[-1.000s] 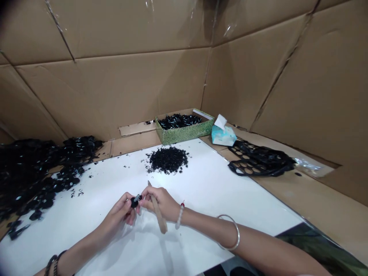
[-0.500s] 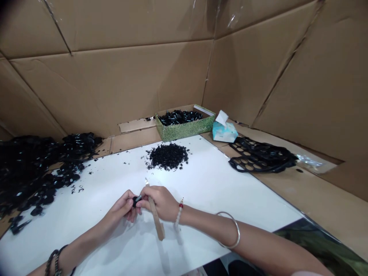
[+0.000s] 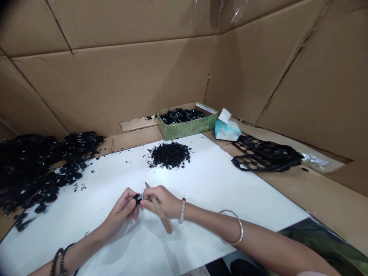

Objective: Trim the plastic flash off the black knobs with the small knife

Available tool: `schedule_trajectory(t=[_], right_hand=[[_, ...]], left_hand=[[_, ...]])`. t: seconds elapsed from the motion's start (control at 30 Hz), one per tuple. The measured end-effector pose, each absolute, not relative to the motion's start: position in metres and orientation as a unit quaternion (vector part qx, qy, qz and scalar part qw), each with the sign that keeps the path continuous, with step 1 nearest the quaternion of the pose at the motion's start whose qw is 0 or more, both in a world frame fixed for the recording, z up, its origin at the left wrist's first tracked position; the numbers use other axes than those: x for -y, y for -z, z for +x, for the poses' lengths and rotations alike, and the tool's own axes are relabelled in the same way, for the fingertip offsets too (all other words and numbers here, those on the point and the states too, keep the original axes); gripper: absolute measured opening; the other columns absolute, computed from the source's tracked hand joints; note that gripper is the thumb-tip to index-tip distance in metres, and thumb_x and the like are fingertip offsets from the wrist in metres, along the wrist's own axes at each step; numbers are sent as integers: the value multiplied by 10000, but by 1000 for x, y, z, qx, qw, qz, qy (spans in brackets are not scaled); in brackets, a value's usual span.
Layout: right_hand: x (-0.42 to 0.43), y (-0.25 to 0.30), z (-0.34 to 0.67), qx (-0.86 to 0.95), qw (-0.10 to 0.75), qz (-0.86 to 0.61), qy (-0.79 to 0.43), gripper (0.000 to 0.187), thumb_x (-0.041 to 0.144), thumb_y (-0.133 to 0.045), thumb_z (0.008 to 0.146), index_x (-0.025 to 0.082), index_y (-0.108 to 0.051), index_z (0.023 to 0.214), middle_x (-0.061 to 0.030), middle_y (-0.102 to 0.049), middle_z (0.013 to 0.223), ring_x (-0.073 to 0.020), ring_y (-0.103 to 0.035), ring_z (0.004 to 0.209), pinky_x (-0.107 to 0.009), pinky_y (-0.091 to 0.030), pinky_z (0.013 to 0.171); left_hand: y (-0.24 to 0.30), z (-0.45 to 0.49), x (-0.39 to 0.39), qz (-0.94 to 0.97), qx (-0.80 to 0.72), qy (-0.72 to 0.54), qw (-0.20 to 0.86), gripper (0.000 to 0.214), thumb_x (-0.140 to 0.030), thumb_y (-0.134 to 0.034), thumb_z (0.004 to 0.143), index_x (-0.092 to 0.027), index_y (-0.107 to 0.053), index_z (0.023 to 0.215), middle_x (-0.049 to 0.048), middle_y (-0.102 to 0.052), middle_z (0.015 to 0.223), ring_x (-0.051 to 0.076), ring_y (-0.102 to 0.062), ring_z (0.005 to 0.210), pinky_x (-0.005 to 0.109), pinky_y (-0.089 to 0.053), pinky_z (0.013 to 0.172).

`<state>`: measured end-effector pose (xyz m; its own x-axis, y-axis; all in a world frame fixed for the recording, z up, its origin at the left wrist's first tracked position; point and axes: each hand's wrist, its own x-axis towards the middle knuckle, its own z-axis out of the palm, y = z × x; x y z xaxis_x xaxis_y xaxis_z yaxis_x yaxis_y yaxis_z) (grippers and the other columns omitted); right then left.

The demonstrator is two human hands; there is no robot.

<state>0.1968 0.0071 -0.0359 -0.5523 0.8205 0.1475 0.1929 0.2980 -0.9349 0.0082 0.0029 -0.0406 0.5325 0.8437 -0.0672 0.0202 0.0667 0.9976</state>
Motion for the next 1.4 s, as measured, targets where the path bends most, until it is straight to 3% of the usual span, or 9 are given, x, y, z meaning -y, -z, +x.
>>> schedule_trajectory(t=[0.23,0.5,0.67,0.8,0.93,1.1,1.17,1.27,1.4], right_hand=[[0,26,193,645,314,-365,-593,344,452,-599,771,151,-478,656,69,-356,513,-64,-279,487,-209,-213,467],[9,14,194,578,314,-364,-660,320,398,-566,795,148,-489,609,61,-365,480,-71,-305,493,-227,-240,517],[15,6,192,577,313,-414,-630,321,375,-547,788,157,-432,582,45,-370,556,-80,-300,551,-226,-237,530],[18,8,192,622,304,-431,-579,335,397,-514,815,161,-415,598,45,-360,568,-81,-308,553,-220,-260,525],[28,3,194,729,280,-400,-481,314,356,-443,878,173,-411,625,60,-335,521,-68,-290,478,-201,-257,453],[9,-3,217,837,460,-296,32,148,221,-491,878,168,-570,764,-11,-574,609,-113,-497,568,-235,-373,569],[-13,0,234,800,469,-339,159,178,238,-470,891,172,-599,788,-32,-602,621,-139,-525,588,-249,-390,580],[-47,5,258,743,389,-512,184,244,225,-392,915,157,-619,972,-89,-667,828,-198,-555,740,-292,-420,646],[-65,7,271,734,309,-576,185,287,237,-398,911,165,-607,1094,-100,-657,1048,-245,-530,858,-355,-413,704]], left_hand=[[50,10,4,668,-437,-341,496,151,-365,-368,920,-224,-363,972,-19,-472,765,98,-469,602,212,-397,531],[49,-1,-7,878,-262,-364,-166,182,-93,-420,864,-184,-431,1021,54,-609,863,130,-552,637,228,-399,512],[38,4,-2,866,-247,-291,-324,94,-92,-484,832,-146,-479,909,66,-641,845,149,-551,610,266,-352,493],[39,8,-1,862,-297,-252,-324,112,-63,-446,838,-132,-490,915,69,-636,836,167,-558,650,280,-363,500],[48,3,-8,865,-391,-218,-226,95,-108,-393,881,-138,-474,920,58,-609,786,180,-547,671,270,-361,480],[52,0,-13,909,-360,-183,-102,86,-198,-394,910,-167,-458,959,43,-602,852,183,-552,728,273,-397,535],[49,-1,-14,899,-405,-162,-29,79,-205,-392,909,-179,-461,937,35,-592,852,184,-553,734,279,-416,565],[45,-2,-15,883,-441,-151,50,81,-211,-387,907,-185,-461,927,32,-585,867,186,-558,745,295,-434,599],[44,-4,-16,882,-437,-158,75,88,-210,-385,905,-184,-453,953,38,-593,890,199,-566,769,319,-449,620]])
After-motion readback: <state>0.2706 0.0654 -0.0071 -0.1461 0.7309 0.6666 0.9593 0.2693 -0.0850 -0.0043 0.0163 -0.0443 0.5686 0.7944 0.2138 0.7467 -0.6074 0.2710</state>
